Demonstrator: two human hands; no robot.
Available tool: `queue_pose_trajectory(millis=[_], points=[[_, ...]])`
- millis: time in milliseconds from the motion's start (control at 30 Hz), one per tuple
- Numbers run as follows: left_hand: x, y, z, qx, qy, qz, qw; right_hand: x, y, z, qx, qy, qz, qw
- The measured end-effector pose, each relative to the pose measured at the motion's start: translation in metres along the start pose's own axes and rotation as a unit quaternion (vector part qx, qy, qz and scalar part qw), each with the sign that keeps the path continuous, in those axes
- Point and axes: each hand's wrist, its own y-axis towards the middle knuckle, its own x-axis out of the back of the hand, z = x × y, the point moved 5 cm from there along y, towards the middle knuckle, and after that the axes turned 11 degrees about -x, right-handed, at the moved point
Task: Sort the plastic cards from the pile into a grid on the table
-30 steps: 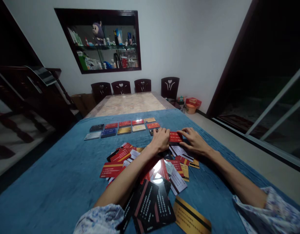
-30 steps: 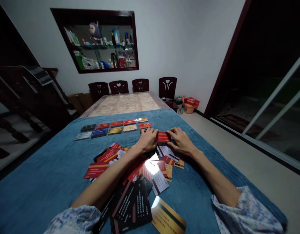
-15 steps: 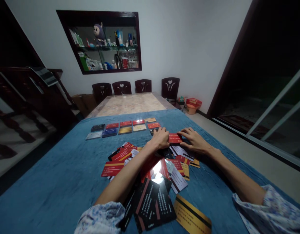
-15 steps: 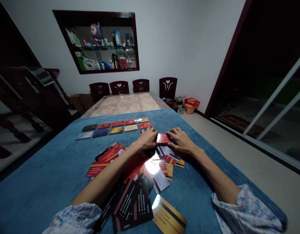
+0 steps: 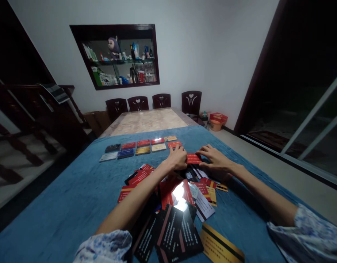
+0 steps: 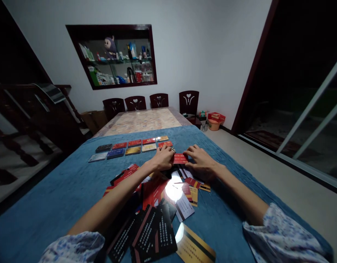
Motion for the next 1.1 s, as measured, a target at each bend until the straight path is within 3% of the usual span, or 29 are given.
queue_pose_trajectory(millis=[467,1100], points=[[0.004,-0.033,0.04,0.029,0.042,0.007,0.999,-0.007,0.046,0.04,0.039,-0.023,0.03,0.999],[0.0,-0.081,0.097,0.104,0.044,0.043,0.993,-0.031,0.108,0.102,0.033,-0.041,0.098,0.994]])
